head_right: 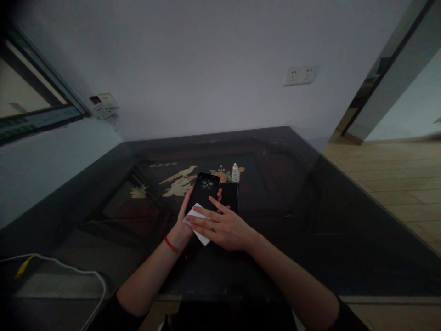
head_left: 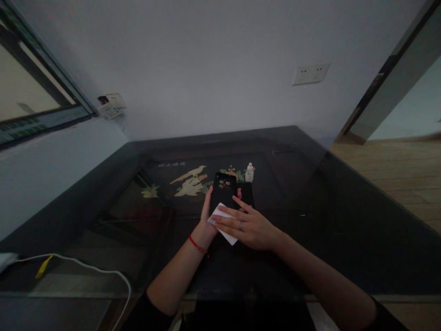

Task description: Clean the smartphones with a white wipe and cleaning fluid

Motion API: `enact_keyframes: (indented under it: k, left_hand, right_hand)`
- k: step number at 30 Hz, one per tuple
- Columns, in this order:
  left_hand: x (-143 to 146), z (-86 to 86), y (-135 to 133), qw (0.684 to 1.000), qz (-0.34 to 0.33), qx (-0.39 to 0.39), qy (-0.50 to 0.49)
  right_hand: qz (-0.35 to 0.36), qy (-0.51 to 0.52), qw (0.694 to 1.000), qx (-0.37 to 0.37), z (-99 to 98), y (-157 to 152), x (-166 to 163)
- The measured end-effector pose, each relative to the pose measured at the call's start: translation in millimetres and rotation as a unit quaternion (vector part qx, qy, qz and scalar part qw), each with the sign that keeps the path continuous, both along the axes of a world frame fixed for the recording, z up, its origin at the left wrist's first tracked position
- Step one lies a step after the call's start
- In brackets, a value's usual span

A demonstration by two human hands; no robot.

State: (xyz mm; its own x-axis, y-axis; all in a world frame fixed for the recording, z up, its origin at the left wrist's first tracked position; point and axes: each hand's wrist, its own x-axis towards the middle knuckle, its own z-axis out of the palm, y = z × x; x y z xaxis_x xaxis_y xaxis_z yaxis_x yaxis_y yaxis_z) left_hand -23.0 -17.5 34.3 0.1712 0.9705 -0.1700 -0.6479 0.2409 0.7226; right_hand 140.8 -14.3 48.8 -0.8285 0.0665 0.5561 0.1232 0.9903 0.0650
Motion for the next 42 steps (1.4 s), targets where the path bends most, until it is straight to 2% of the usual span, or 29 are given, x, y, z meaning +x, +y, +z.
enact_keyframes:
  k: [5, 8, 11, 13, 16, 20, 23, 26, 29, 31, 35, 37, 40, 42]
  left_hand:
    - [2.0, 9.3, 2.8, 0.993, 0.034, -0.039, -0.11]
    - [3.0, 15.8, 4.7, 0.988, 0.038, -0.073, -0.132]
    - [4.2, 19.4, 5.4, 0.985, 0.053, -0.069, -0.146]
    - [5.7, 19.3, 5.5, 0.985, 0.058, -0.066, -0.15]
    - [9.3, 17.5, 5.2, 0.984, 0.051, -0.102, -0.135]
    - [17.6, 16.6, 3.5, 0.985, 0.037, -0.121, -0.12]
    - [23.4, 15.0, 1.6, 0.986, 0.0, -0.119, -0.121]
    - [26.2, 11.9, -0.4, 0.983, -0.067, -0.11, -0.132]
    - [26.5, 10.3, -3.0, 0.974, -0.143, -0.112, -0.138]
    - [26.4, 9.9, -5.2, 0.97, -0.169, -0.119, -0.129]
    - [27.1, 6.1, -9.6, 0.971, -0.181, -0.116, -0.099]
    - [28.4, 2.6, -11.1, 0.971, -0.195, -0.116, -0.075]
    - [30.5, -0.8, -12.6, 0.969, -0.208, -0.128, -0.039]
    - [30.6, 0.4, -12.8, 0.968, -0.203, -0.143, -0.027]
  right_hand:
    - [-0.021, 0.032, 0.999, -0.022, -5.8, 11.8, 9.1]
    - [-0.017, 0.093, 0.994, -0.055, -9.5, 17.5, 14.6]
    - [-0.03, 0.16, 0.98, -0.116, -13.1, 19.4, 15.7]
    - [-0.061, 0.194, 0.965, -0.164, -15.6, 18.8, 13.5]
    - [-0.115, 0.222, 0.942, -0.226, -19.2, 18.2, 8.8]
    - [-0.168, 0.269, 0.898, -0.306, -21.6, 22.4, 6.0]
    - [-0.204, 0.314, 0.846, -0.379, -18.8, 27.3, 6.6]
    - [-0.235, 0.363, 0.783, -0.447, -12.2, 31.7, 8.8]
    - [-0.242, 0.406, 0.752, -0.46, -4.1, 35.6, 14.4]
    - [-0.258, 0.397, 0.765, -0.437, 0.9, 37.4, 19.9]
    - [-0.254, 0.3, 0.86, -0.325, 6.5, 38.6, 28.5]
    - [-0.23, 0.269, 0.892, -0.281, 8.2, 37.7, 29.1]
    - [-0.181, 0.238, 0.917, -0.264, 13.2, 33.8, 27.7]
    - [-0.148, 0.243, 0.919, -0.274, 18.3, 29.1, 27.4]
